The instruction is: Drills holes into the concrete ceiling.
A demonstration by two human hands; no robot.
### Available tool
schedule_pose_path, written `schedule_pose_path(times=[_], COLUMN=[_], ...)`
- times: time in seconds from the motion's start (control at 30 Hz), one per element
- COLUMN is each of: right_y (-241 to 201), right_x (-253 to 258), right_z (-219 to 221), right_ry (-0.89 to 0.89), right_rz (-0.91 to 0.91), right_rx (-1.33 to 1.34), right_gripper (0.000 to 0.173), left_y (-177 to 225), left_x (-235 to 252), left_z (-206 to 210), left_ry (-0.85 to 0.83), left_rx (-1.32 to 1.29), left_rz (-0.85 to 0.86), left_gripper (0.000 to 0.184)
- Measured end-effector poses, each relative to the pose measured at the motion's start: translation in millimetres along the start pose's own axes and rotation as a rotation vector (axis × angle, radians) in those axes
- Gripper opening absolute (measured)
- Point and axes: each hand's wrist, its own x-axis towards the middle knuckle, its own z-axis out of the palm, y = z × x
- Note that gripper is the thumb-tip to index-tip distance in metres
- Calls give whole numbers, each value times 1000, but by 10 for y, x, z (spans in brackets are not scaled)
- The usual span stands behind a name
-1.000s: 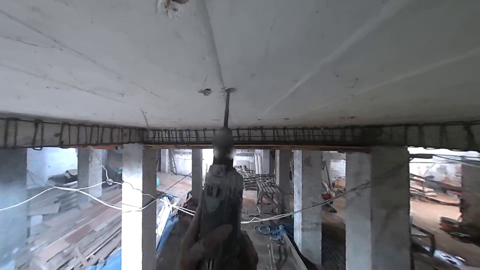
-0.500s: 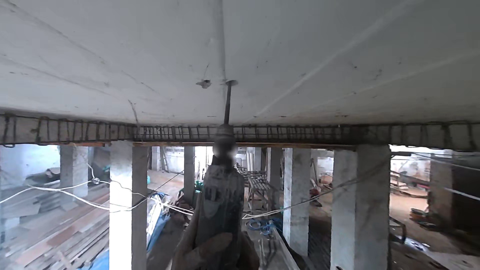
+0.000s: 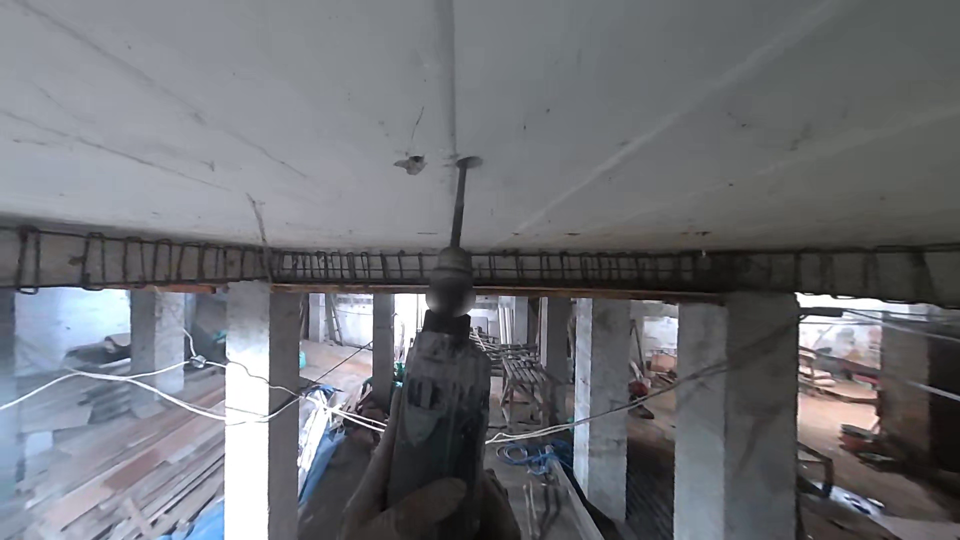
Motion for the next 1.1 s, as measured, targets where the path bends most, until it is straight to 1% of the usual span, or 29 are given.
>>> schedule_pose_path(times=[0.13,0.3,0.5,0.7,0.87,0.97,1.1], right_y=[42,8,7,20,18,38,21], right_x=[-123,-58,-97,-43,-46,-28,100], right_z=[1,-1,22,30,0,-8,-16], right_ry=[18,29,33,33,0,5,13], right_rz=[4,-36,-16,-29,-6,-22,-45], right_rx=[48,46,67,23,33,35,25], right_gripper=[44,44,46,44,44,45,46], left_y=[29,37,50,10,9,7,-30], left_x=[-87,-54,-65,-42,-57,-33,71], left_z=[19,-2,-16,-16,-2,8,7], left_ry=[-23,-28,-30,-25,-19,-22,-4], left_rx=[-21,-15,-4,9,-2,-16,-4], left_rz=[-39,-36,-25,-14,-22,-16,21], left_gripper=[58,58,57,57,55,57,57])
